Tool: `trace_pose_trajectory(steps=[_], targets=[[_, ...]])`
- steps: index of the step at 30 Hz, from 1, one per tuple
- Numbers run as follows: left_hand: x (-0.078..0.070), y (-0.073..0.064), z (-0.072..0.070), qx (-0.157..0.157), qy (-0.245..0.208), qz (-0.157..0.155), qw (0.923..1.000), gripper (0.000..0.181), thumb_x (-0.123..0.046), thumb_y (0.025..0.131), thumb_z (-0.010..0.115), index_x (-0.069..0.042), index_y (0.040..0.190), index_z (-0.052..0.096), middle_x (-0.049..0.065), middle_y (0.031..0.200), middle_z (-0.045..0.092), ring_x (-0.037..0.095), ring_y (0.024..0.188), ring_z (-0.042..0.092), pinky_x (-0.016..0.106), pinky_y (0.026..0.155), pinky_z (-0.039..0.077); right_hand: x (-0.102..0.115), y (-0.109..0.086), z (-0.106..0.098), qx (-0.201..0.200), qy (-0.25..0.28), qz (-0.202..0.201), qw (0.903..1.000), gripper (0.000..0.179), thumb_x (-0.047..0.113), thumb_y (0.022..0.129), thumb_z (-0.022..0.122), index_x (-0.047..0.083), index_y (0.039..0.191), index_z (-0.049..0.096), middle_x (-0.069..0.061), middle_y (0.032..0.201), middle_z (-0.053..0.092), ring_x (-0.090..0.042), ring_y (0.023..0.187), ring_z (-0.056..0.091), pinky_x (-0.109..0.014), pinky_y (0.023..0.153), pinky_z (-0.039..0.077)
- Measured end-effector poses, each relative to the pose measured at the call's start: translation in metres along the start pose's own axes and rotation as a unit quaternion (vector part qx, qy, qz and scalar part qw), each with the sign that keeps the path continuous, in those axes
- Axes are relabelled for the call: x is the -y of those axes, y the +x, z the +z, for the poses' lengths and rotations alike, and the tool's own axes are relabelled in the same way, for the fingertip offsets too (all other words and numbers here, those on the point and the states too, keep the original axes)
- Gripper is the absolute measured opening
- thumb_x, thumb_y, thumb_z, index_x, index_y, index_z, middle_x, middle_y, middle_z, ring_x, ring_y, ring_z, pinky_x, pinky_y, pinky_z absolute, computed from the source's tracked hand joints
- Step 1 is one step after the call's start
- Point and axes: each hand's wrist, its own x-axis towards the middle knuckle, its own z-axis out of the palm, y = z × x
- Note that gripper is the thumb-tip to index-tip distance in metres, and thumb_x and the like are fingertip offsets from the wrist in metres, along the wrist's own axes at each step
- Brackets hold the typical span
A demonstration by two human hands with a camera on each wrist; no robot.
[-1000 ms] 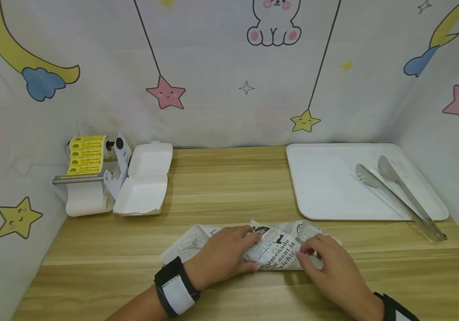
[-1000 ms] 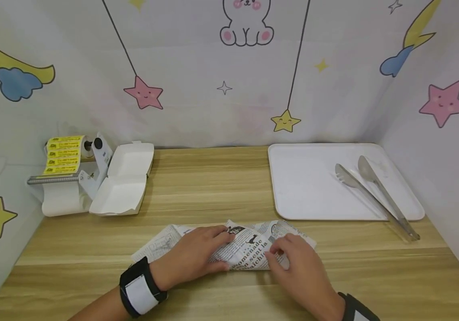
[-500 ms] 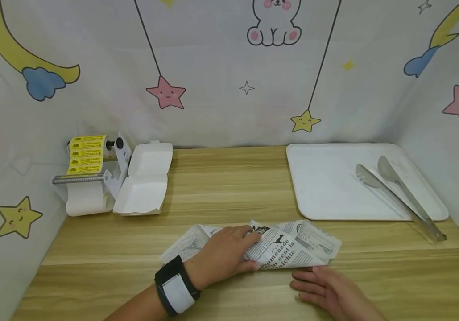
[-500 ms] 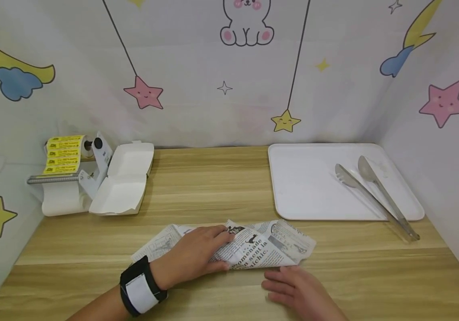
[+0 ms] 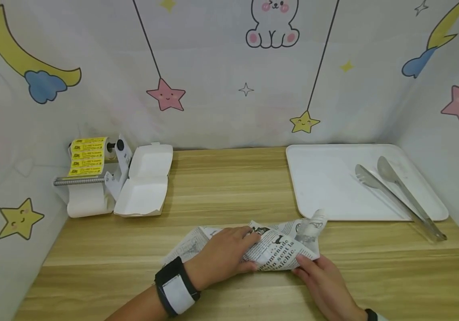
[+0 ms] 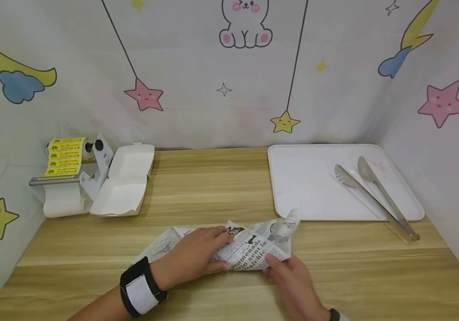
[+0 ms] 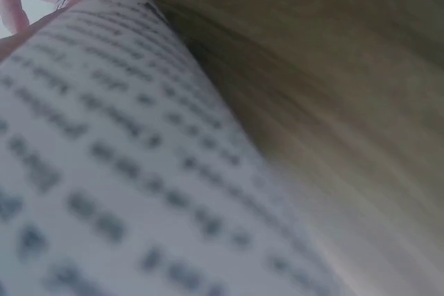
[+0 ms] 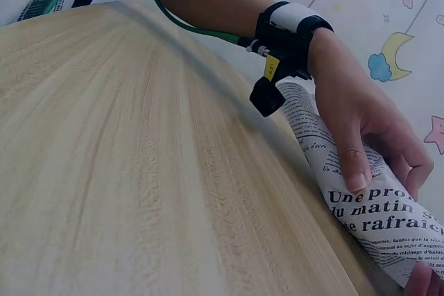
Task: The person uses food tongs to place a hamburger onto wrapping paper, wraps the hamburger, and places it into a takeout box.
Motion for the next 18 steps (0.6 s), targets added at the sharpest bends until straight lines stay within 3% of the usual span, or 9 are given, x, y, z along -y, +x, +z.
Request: trace_pose_trajectory(steps=[8, 18], targets=[[-0.001, 0.0, 0.001, 0.002, -0.005, 0.002, 1.0, 0.057, -0.048, 0.088, 0.075, -0.015, 0.131, 0.056, 0.011, 0.127, 0.064, 0.024, 0.117, 0.064, 0.041, 0.099, 0.051, 0.007, 0.01, 0.013, -0.057, -0.012, 0.026, 0.998, 0.048, 0.002, 0.104, 0.052, -0.017, 0.146, 0.036, -0.008, 0.129, 0.06, -0.003, 0.106, 0.06, -0.022, 0.091, 0.052], [0.0, -0.001, 0.002, -0.014, 0.005, 0.008, 0.9999, 0.057, -0.049, 0.089, 0.074, -0.015, 0.131, 0.056, 0.012, 0.128, 0.064, 0.026, 0.119, 0.064, 0.042, 0.101, 0.05, 0.002, 0.008, 0.023, -0.045, 0.003, 0.009, 0.9989, 0.055, 0.004, 0.102, 0.057, -0.008, 0.15, 0.034, 0.007, 0.124, 0.062, -0.001, 0.113, 0.056, -0.019, 0.097, 0.046]])
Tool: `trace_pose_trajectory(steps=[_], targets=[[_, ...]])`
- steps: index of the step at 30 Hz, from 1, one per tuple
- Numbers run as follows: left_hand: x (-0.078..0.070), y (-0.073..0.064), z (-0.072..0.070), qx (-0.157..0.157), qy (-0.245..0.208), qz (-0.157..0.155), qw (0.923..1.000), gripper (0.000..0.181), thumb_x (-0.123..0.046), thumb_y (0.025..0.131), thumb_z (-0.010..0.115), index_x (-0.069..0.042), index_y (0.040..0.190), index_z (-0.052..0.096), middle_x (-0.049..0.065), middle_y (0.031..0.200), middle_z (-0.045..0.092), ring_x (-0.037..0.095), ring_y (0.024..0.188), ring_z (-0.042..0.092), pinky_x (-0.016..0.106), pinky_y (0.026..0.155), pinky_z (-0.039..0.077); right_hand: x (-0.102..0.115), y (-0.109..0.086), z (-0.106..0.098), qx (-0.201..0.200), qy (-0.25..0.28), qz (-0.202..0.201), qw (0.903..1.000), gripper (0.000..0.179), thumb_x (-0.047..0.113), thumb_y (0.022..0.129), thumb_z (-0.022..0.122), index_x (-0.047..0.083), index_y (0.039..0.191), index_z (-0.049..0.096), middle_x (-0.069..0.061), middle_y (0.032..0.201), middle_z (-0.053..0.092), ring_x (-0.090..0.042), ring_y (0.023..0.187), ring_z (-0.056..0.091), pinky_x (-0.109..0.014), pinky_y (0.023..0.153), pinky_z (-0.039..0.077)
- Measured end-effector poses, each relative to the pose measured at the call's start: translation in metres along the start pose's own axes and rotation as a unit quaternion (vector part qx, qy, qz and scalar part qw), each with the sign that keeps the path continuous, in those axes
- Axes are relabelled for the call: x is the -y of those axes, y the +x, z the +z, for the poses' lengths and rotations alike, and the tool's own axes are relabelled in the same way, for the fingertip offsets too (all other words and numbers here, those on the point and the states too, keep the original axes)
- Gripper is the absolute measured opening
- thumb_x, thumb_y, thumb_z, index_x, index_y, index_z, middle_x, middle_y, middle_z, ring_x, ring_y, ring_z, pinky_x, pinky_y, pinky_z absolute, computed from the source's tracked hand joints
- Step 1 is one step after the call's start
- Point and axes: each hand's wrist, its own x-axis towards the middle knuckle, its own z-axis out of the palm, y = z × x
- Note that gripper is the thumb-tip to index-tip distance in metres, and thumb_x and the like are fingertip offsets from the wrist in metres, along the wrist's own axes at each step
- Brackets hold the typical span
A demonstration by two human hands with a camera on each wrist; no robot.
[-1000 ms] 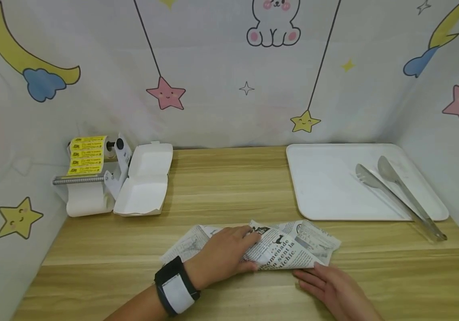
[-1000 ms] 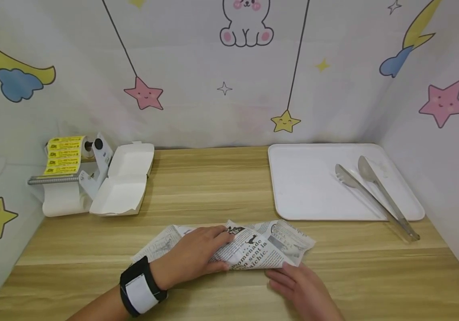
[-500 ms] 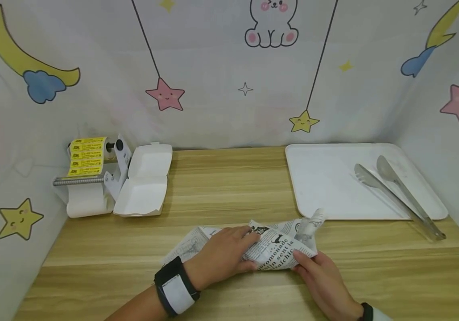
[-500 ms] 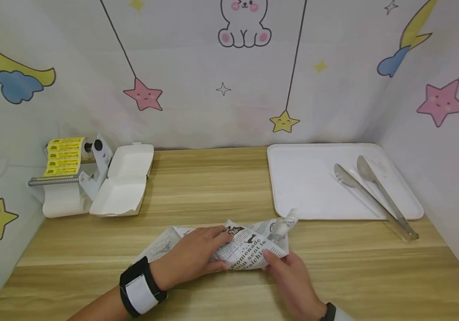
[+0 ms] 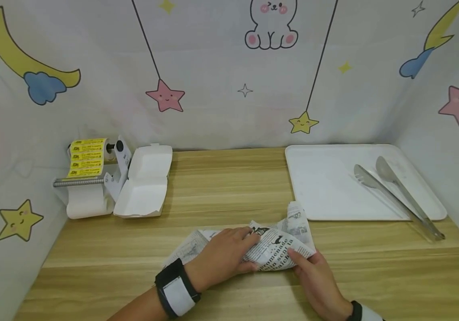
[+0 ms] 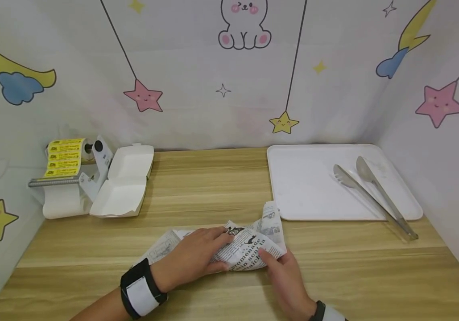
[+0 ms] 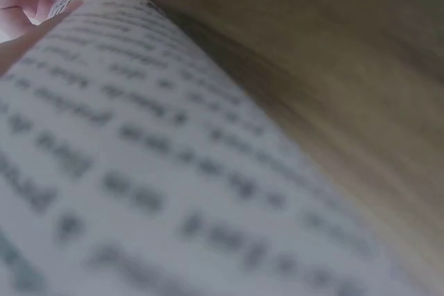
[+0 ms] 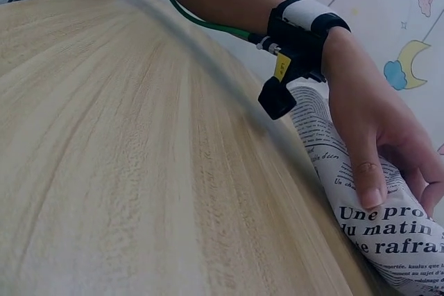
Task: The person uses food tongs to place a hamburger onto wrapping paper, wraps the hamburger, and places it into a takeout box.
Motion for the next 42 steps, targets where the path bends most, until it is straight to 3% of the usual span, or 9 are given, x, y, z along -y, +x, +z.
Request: trace_pose_trajectory(steps=[14, 19, 23, 27, 30, 34, 36, 39, 42], targets=[[-0.001, -0.001, 0.002, -0.015, 0.004, 0.009, 0.9998, 0.058, -0.049, 0.088, 0.074, -0.014, 0.131, 0.057, 0.011, 0.128, 0.065, 0.026, 0.117, 0.064, 0.043, 0.101, 0.051, -0.007, -0.001, 0.015, 0.027, 0.0, -0.037, 0.999, 0.058, -0.008, 0.1, 0.049, -0.009, 0.152, 0.024, -0.004, 0.134, 0.053, -0.002, 0.115, 0.057, -0.02, 0.101, 0.046], [-0.001, 0.0, 0.003, -0.006, 0.001, 0.005, 1.0, 0.059, -0.048, 0.089, 0.073, -0.013, 0.133, 0.057, 0.012, 0.132, 0.064, 0.026, 0.119, 0.063, 0.042, 0.103, 0.049, -0.009, -0.002, 0.016, 0.022, -0.056, -0.077, 0.9952, 0.055, -0.007, 0.1, 0.05, -0.015, 0.15, 0.028, -0.021, 0.145, 0.048, 0.006, 0.116, 0.053, -0.015, 0.101, 0.042], [0.001, -0.001, 0.004, -0.002, -0.016, 0.002, 0.9999, 0.059, -0.048, 0.09, 0.073, -0.013, 0.135, 0.056, 0.01, 0.134, 0.062, 0.025, 0.121, 0.062, 0.042, 0.104, 0.048, -0.01, -0.003, 0.016, 0.039, -0.118, -0.128, 0.984, 0.051, -0.006, 0.101, 0.051, -0.018, 0.147, 0.034, -0.032, 0.149, 0.043, 0.01, 0.118, 0.049, -0.011, 0.1, 0.039], [0.007, -0.002, 0.005, -0.001, -0.053, 0.006, 0.9986, 0.062, -0.049, 0.089, 0.073, -0.011, 0.135, 0.054, 0.007, 0.133, 0.064, 0.021, 0.12, 0.063, 0.04, 0.104, 0.048, -0.009, -0.002, 0.015, 0.061, -0.168, -0.178, 0.9677, 0.047, -0.009, 0.099, 0.052, -0.019, 0.144, 0.04, -0.033, 0.145, 0.047, 0.007, 0.122, 0.049, -0.01, 0.1, 0.038], [0.013, -0.003, 0.005, 0.007, -0.081, 0.011, 0.9967, 0.069, -0.048, 0.088, 0.074, -0.006, 0.137, 0.05, 0.008, 0.127, 0.067, 0.02, 0.115, 0.065, 0.038, 0.103, 0.049, -0.008, 0.0, 0.013, 0.073, -0.215, -0.215, 0.9498, 0.048, -0.011, 0.097, 0.054, -0.017, 0.143, 0.042, -0.032, 0.145, 0.048, -0.01, 0.132, 0.048, -0.009, 0.102, 0.035], [0.023, -0.004, 0.0, 0.043, -0.12, 0.023, 0.9915, 0.069, -0.039, 0.093, 0.074, -0.003, 0.143, 0.042, 0.009, 0.128, 0.065, 0.018, 0.117, 0.062, 0.036, 0.106, 0.046, -0.004, 0.0, 0.012, 0.088, -0.272, -0.25, 0.925, 0.052, -0.013, 0.095, 0.055, -0.014, 0.146, 0.042, -0.028, 0.149, 0.046, -0.032, 0.137, 0.041, -0.012, 0.105, 0.031], [0.026, -0.005, -0.003, 0.068, -0.138, 0.031, 0.9876, 0.065, -0.032, 0.098, 0.07, -0.004, 0.147, 0.038, 0.008, 0.135, 0.062, 0.016, 0.124, 0.058, 0.037, 0.111, 0.042, -0.002, 0.0, 0.011, 0.092, -0.302, -0.259, 0.9127, 0.054, -0.013, 0.095, 0.057, -0.011, 0.148, 0.043, -0.026, 0.15, 0.047, -0.035, 0.137, 0.042, -0.013, 0.106, 0.03], [0.03, -0.005, -0.006, 0.09, -0.152, 0.039, 0.9834, 0.061, -0.027, 0.101, 0.065, -0.005, 0.15, 0.036, 0.01, 0.147, 0.053, 0.015, 0.135, 0.05, 0.042, 0.117, 0.035, 0.002, -0.001, 0.009, 0.105, -0.357, -0.278, 0.8853, 0.06, -0.014, 0.093, 0.059, -0.005, 0.15, 0.043, -0.022, 0.154, 0.042, -0.035, 0.141, 0.038, -0.012, 0.108, 0.025], [0.032, -0.004, -0.007, 0.083, -0.153, 0.03, 0.9843, 0.061, -0.031, 0.1, 0.067, -0.008, 0.149, 0.041, 0.01, 0.149, 0.05, 0.019, 0.138, 0.046, 0.045, 0.116, 0.035, 0.005, -0.001, 0.007, 0.125, -0.402, -0.309, 0.853, 0.067, -0.019, 0.089, 0.06, 0.0, 0.152, 0.044, -0.02, 0.16, 0.036, -0.036, 0.144, 0.034, -0.011, 0.109, 0.02]])
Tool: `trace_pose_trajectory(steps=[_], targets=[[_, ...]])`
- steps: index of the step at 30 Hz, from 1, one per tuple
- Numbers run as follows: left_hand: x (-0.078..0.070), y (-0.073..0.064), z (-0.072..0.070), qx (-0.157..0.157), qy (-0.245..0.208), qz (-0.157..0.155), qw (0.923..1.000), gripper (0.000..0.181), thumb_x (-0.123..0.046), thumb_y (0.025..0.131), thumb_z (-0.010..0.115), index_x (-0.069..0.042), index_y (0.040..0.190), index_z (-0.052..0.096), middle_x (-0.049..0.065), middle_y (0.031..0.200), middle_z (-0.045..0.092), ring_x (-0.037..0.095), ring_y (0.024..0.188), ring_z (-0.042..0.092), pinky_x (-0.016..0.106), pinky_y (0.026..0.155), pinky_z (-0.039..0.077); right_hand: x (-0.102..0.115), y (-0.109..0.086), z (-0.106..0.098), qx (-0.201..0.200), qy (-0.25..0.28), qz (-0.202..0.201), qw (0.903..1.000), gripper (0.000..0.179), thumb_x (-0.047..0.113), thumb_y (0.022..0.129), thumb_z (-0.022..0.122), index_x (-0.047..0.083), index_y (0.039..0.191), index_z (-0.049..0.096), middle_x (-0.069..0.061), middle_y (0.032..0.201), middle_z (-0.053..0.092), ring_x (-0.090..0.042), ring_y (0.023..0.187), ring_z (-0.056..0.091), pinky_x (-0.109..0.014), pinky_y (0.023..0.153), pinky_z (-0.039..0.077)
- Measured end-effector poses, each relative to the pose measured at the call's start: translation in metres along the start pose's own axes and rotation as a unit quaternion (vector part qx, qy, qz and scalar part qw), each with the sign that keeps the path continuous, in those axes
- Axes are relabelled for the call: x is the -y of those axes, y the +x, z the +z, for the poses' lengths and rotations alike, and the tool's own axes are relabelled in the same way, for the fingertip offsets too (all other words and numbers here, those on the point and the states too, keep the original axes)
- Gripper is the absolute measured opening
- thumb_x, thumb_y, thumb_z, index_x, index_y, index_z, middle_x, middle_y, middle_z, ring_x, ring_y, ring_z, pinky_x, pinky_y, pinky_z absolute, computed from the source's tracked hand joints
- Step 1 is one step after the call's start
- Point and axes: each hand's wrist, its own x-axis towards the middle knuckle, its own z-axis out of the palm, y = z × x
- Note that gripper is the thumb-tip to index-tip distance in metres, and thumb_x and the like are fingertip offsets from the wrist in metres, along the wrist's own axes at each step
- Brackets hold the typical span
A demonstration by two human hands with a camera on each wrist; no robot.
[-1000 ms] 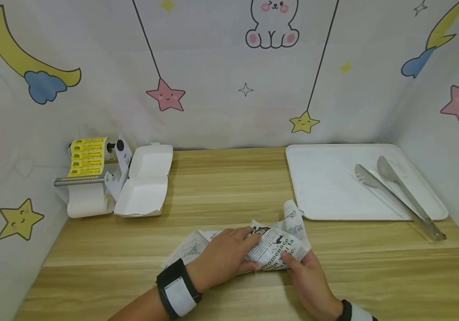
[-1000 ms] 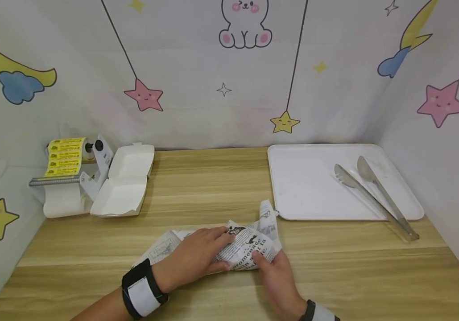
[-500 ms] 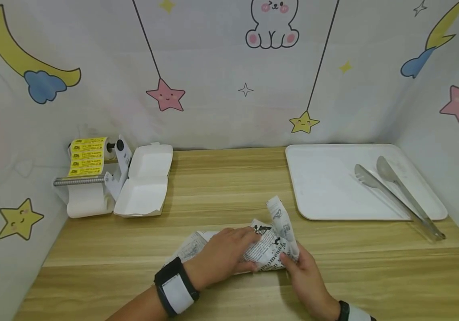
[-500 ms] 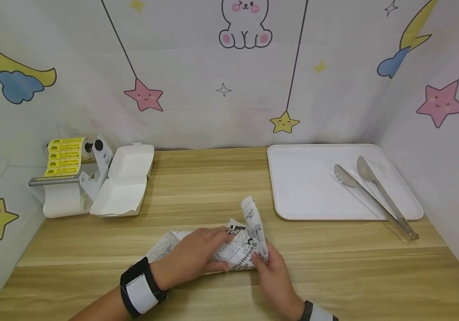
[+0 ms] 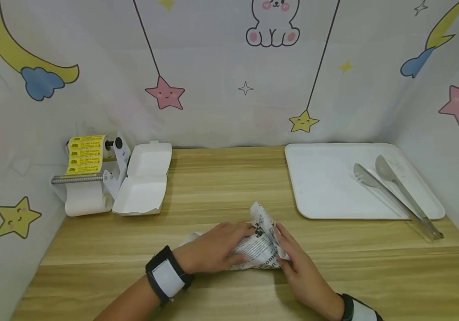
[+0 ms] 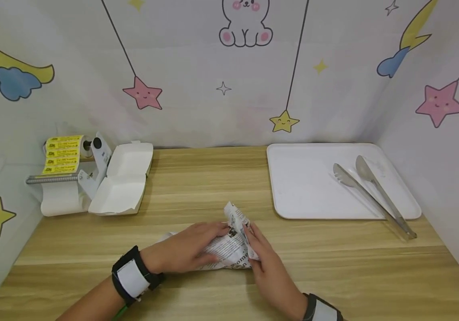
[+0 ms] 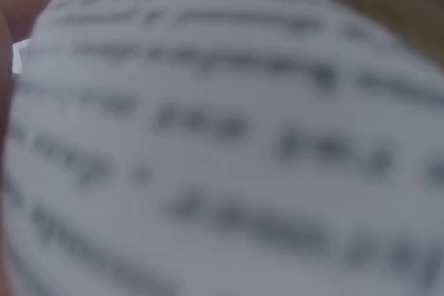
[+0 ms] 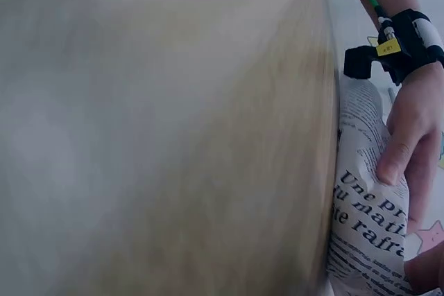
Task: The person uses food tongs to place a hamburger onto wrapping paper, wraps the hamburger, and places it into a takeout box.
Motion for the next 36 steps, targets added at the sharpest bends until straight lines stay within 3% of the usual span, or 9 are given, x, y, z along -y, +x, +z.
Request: trace_pose_trajectory(steps=[5, 11, 13, 18, 24, 26, 32, 36], targets=[[0.005, 0.001, 0.002, -0.04, -0.001, 0.0, 0.9992, 0.061, -0.037, 0.092, 0.075, -0.008, 0.14, 0.053, 0.004, 0.133, 0.058, 0.017, 0.125, 0.053, 0.039, 0.108, 0.043, 0.0, 0.002, -0.004, 0.025, -0.07, -0.059, 0.9955, 0.078, -0.022, 0.086, 0.06, 0.009, 0.155, 0.042, -0.016, 0.162, 0.033, -0.038, 0.144, 0.036, -0.016, 0.113, 0.021], [0.004, 0.005, 0.003, -0.048, -0.01, -0.042, 0.9979, 0.066, -0.039, 0.086, 0.079, -0.007, 0.136, 0.05, 0.004, 0.13, 0.064, 0.017, 0.121, 0.06, 0.041, 0.105, 0.046, 0.001, 0.005, -0.007, 0.059, -0.148, -0.078, 0.9841, 0.076, -0.019, 0.085, 0.061, 0.009, 0.154, 0.044, -0.014, 0.161, 0.037, -0.041, 0.146, 0.034, -0.053, 0.114, 0.033], [0.003, 0.006, 0.003, -0.058, -0.016, -0.056, 0.9966, 0.081, -0.038, 0.083, 0.082, -0.005, 0.143, 0.041, 0.005, 0.125, 0.067, 0.018, 0.115, 0.064, 0.04, 0.102, 0.049, 0.002, 0.006, -0.009, 0.082, -0.168, -0.073, 0.9796, 0.075, -0.019, 0.086, 0.06, 0.009, 0.155, 0.044, -0.013, 0.161, 0.035, -0.038, 0.148, 0.031, -0.057, 0.111, 0.035], [0.0, 0.006, 0.001, -0.081, -0.021, -0.065, 0.9944, 0.118, -0.036, 0.077, 0.087, -0.004, 0.161, 0.011, 0.003, 0.105, 0.072, 0.014, 0.093, 0.067, 0.035, 0.087, 0.055, 0.004, 0.006, -0.013, 0.125, -0.214, -0.083, 0.9654, 0.071, -0.013, 0.093, 0.059, 0.013, 0.156, 0.041, -0.009, 0.164, 0.032, -0.032, 0.15, 0.028, -0.05, 0.105, 0.046], [0.001, 0.007, 0.001, -0.072, -0.006, -0.053, 0.996, 0.078, -0.036, 0.08, 0.084, -0.01, 0.146, 0.05, 0.006, 0.131, 0.067, 0.015, 0.11, 0.066, 0.038, 0.098, 0.052, 0.004, 0.009, -0.018, 0.16, -0.259, -0.107, 0.9465, 0.068, -0.006, 0.096, 0.061, 0.011, 0.158, 0.037, -0.011, 0.165, 0.028, -0.033, 0.151, 0.026, -0.046, 0.105, 0.047], [0.001, 0.007, 0.002, -0.075, 0.01, -0.052, 0.9958, 0.07, -0.037, 0.08, 0.083, -0.011, 0.139, 0.057, 0.004, 0.129, 0.068, 0.014, 0.107, 0.066, 0.037, 0.096, 0.052, 0.005, 0.01, -0.019, 0.171, -0.261, -0.108, 0.9438, 0.068, 0.0, 0.098, 0.062, 0.011, 0.159, 0.035, -0.012, 0.166, 0.026, -0.033, 0.152, 0.024, -0.048, 0.107, 0.045], [0.001, 0.007, 0.003, -0.093, 0.042, -0.044, 0.9938, 0.06, -0.036, 0.08, 0.083, -0.012, 0.132, 0.064, 0.001, 0.118, 0.069, 0.011, 0.094, 0.065, 0.034, 0.086, 0.054, 0.008, 0.011, -0.027, 0.201, -0.198, -0.081, 0.956, 0.079, 0.037, 0.1, 0.066, 0.012, 0.162, 0.024, -0.01, 0.169, 0.014, -0.037, 0.154, 0.013, -0.058, 0.112, 0.035], [0.001, 0.007, 0.002, -0.1, 0.049, -0.031, 0.9933, 0.057, -0.035, 0.08, 0.083, -0.012, 0.128, 0.065, 0.001, 0.115, 0.069, 0.012, 0.093, 0.065, 0.034, 0.084, 0.055, 0.007, 0.016, -0.032, 0.178, -0.121, -0.055, 0.9751, 0.062, 0.032, 0.109, 0.048, 0.015, 0.163, 0.024, -0.009, 0.169, 0.015, -0.037, 0.154, 0.015, -0.061, 0.114, 0.028]])
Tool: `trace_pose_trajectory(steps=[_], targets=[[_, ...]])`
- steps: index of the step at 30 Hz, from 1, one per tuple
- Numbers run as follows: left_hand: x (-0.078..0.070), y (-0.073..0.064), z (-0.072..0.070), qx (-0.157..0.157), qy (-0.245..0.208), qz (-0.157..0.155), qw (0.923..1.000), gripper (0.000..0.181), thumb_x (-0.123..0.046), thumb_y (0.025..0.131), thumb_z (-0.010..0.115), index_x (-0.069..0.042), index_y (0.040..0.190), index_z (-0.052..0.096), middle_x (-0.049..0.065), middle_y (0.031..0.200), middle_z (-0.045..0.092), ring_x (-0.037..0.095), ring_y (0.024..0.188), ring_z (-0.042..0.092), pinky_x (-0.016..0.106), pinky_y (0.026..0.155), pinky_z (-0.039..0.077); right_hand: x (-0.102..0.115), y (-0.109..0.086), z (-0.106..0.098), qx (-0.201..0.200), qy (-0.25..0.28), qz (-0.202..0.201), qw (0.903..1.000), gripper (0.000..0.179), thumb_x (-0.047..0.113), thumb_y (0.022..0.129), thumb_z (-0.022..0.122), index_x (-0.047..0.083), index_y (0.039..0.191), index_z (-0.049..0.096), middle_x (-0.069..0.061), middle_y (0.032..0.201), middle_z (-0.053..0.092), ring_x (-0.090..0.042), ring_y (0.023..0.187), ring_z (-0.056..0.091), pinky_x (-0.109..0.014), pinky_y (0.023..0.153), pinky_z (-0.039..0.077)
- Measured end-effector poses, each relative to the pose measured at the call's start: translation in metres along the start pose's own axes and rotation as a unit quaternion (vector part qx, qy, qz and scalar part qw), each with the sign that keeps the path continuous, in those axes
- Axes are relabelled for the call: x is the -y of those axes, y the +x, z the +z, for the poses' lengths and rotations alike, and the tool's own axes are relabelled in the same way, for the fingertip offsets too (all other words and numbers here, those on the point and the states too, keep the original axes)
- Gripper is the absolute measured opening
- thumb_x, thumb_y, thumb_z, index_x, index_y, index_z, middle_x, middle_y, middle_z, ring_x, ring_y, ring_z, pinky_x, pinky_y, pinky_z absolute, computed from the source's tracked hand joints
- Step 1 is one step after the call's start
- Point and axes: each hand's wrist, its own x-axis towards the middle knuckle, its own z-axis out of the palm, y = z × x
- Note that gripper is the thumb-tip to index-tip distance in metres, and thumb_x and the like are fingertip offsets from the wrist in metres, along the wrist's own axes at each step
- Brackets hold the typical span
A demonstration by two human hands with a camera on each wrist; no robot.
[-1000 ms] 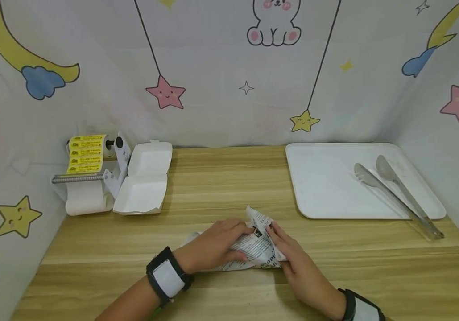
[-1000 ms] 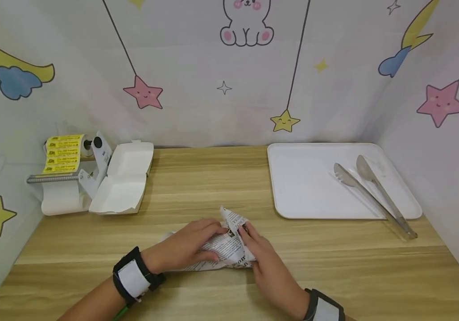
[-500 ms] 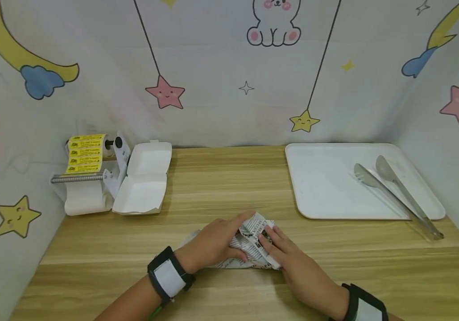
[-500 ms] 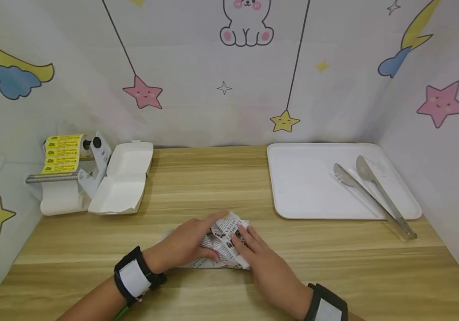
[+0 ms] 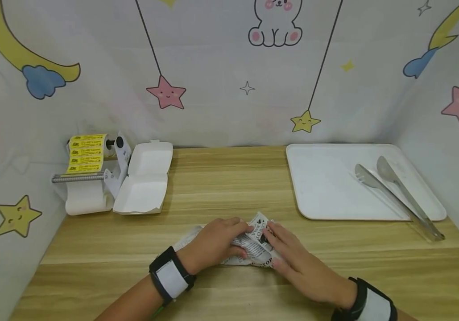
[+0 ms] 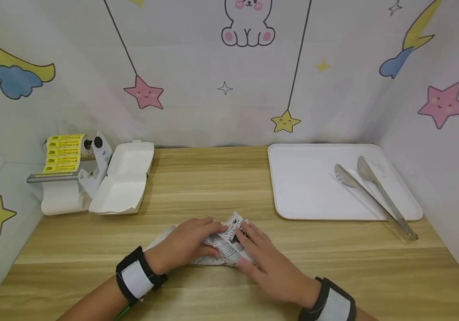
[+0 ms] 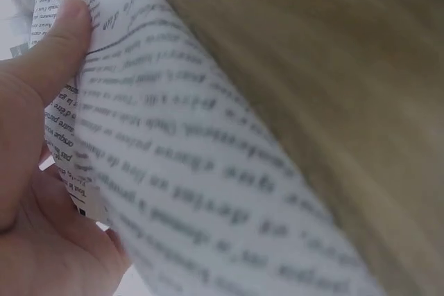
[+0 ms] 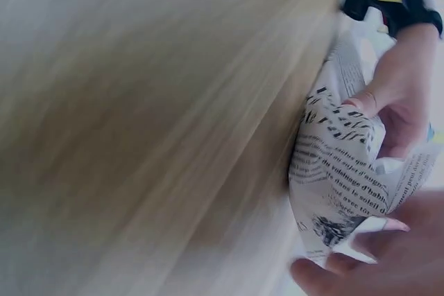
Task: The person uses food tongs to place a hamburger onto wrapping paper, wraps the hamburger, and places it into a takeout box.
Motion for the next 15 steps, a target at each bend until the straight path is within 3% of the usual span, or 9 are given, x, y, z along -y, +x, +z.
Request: trace_pose_trajectory(steps=[3, 5, 11, 15], targets=[[0.0, 0.0, -0.001, -0.003, 0.011, 0.006, 0.9999, 0.055, -0.037, 0.08, 0.083, -0.013, 0.126, 0.065, 0.0, 0.115, 0.068, 0.014, 0.094, 0.066, 0.035, 0.084, 0.055, -0.004, 0.01, -0.003, -0.038, 0.052, 0.011, 0.9979, 0.054, 0.022, 0.112, 0.04, 0.013, 0.163, 0.024, -0.009, 0.169, 0.017, -0.038, 0.153, 0.018, -0.062, 0.116, 0.022], [0.0, 0.0, -0.001, -0.004, 0.015, 0.007, 0.9999, 0.055, -0.038, 0.08, 0.082, -0.013, 0.125, 0.066, 0.001, 0.116, 0.068, 0.015, 0.095, 0.067, 0.036, 0.085, 0.055, -0.008, 0.018, -0.004, -0.043, 0.068, 0.015, 0.9966, 0.057, 0.024, 0.111, 0.042, 0.01, 0.163, 0.021, -0.011, 0.169, 0.015, -0.039, 0.153, 0.016, -0.062, 0.118, 0.019], [-0.002, 0.0, 0.0, 0.009, 0.013, -0.001, 0.9999, 0.055, -0.039, 0.081, 0.08, -0.014, 0.127, 0.065, 0.001, 0.119, 0.068, 0.014, 0.101, 0.066, 0.038, 0.089, 0.054, -0.015, 0.029, 0.003, 0.012, 0.066, 0.026, 0.9974, 0.077, 0.037, 0.106, 0.054, 0.005, 0.163, 0.012, -0.016, 0.17, 0.005, -0.04, 0.154, 0.004, -0.065, 0.118, 0.014], [-0.002, -0.001, 0.001, 0.019, 0.018, -0.013, 0.9996, 0.057, -0.041, 0.082, 0.079, -0.013, 0.13, 0.064, 0.002, 0.122, 0.067, 0.014, 0.106, 0.066, 0.04, 0.092, 0.053, -0.014, 0.032, 0.01, 0.021, 0.034, 0.014, 0.9991, 0.084, 0.04, 0.103, 0.059, 0.005, 0.163, 0.012, -0.02, 0.168, 0.008, -0.042, 0.154, 0.006, -0.064, 0.117, 0.021]])
